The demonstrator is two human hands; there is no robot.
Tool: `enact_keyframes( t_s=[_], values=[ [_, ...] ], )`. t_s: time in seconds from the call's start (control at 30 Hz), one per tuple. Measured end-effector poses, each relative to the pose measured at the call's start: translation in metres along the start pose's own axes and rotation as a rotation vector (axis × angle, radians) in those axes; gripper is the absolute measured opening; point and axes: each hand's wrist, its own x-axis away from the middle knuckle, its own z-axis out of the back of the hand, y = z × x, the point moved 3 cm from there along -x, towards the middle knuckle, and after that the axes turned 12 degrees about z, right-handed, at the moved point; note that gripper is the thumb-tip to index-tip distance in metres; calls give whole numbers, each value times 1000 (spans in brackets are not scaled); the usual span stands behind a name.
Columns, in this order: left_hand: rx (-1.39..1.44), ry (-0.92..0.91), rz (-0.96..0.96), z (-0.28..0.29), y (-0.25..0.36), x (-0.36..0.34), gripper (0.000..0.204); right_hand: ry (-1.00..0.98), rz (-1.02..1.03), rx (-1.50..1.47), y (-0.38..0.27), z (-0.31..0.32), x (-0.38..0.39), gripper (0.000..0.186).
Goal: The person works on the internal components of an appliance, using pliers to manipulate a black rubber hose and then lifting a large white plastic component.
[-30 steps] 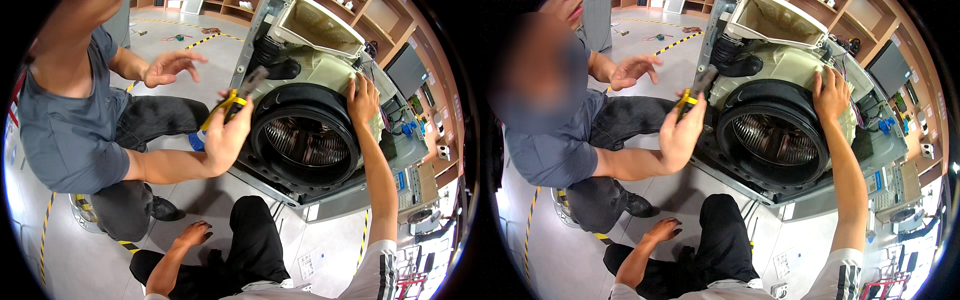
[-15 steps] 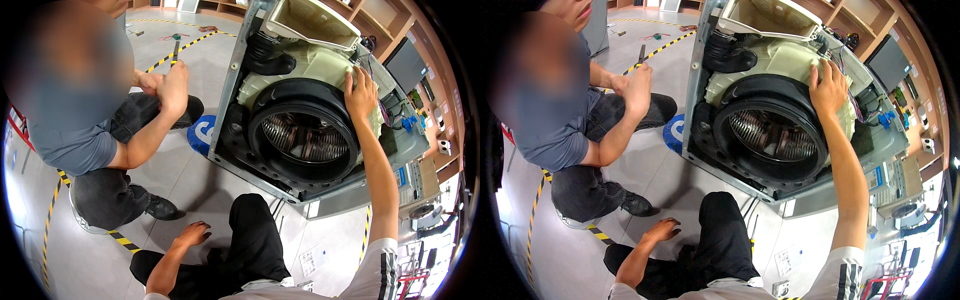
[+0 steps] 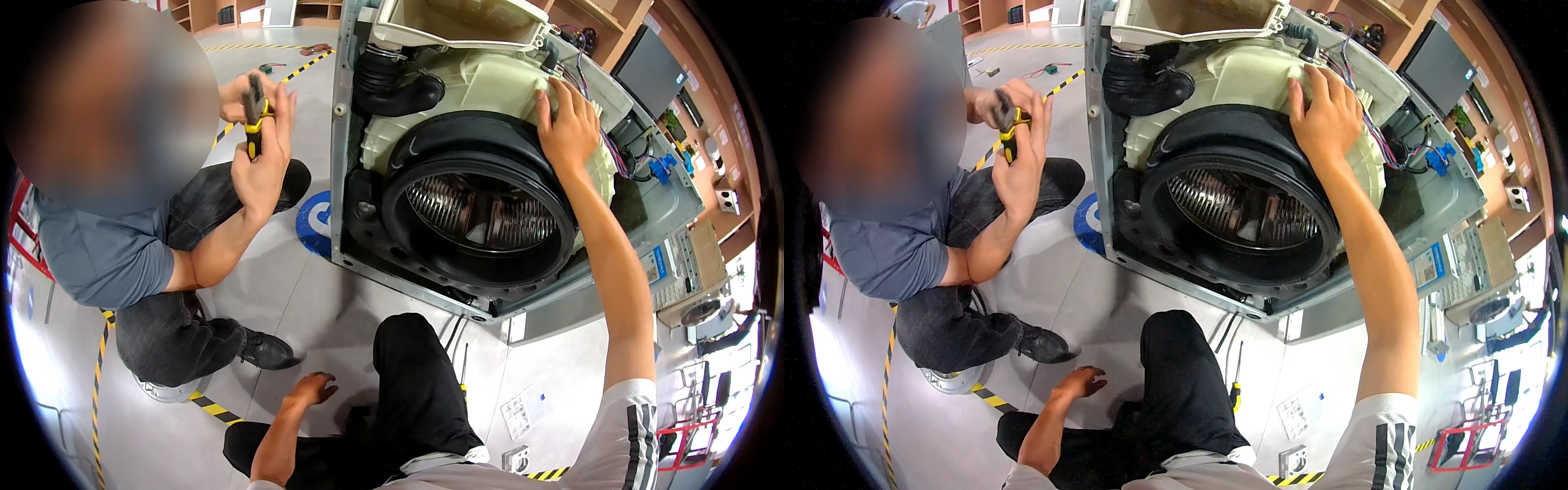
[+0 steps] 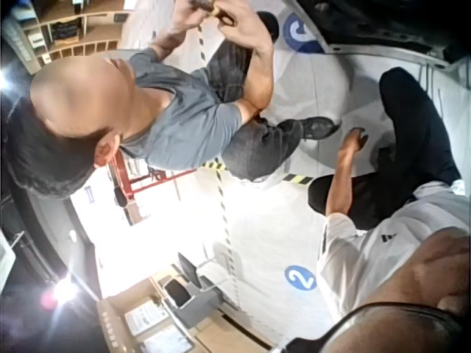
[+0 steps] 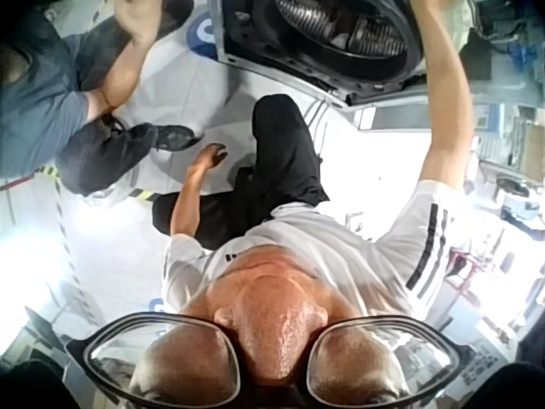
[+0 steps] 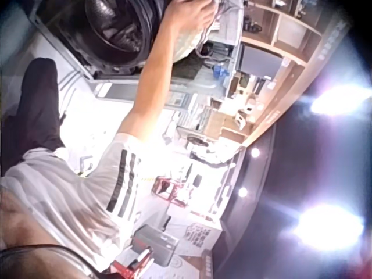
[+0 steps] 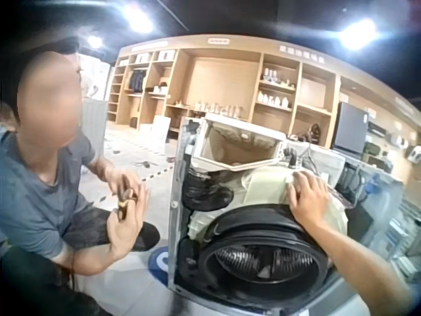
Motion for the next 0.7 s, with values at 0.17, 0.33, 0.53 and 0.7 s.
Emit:
enact_keyframes(
  t_s=[0.17, 0.33, 0.53, 0.7],
  values=[
    [-9, -28, 12, -11, -7, -14, 43, 5, -4, -2, 0, -2, 0, 28],
    [-21, -13, 3, -11, -7, -21, 44, 27, 7, -5, 1, -2, 0, 28],
    [-2, 19, -19, -16, -12, -24, 44, 2, -1, -10, -1, -4, 0, 28],
    [-6, 17, -20, -14, -8, -24, 44, -33, -6, -5, -1, -1, -2, 29]
  ],
)
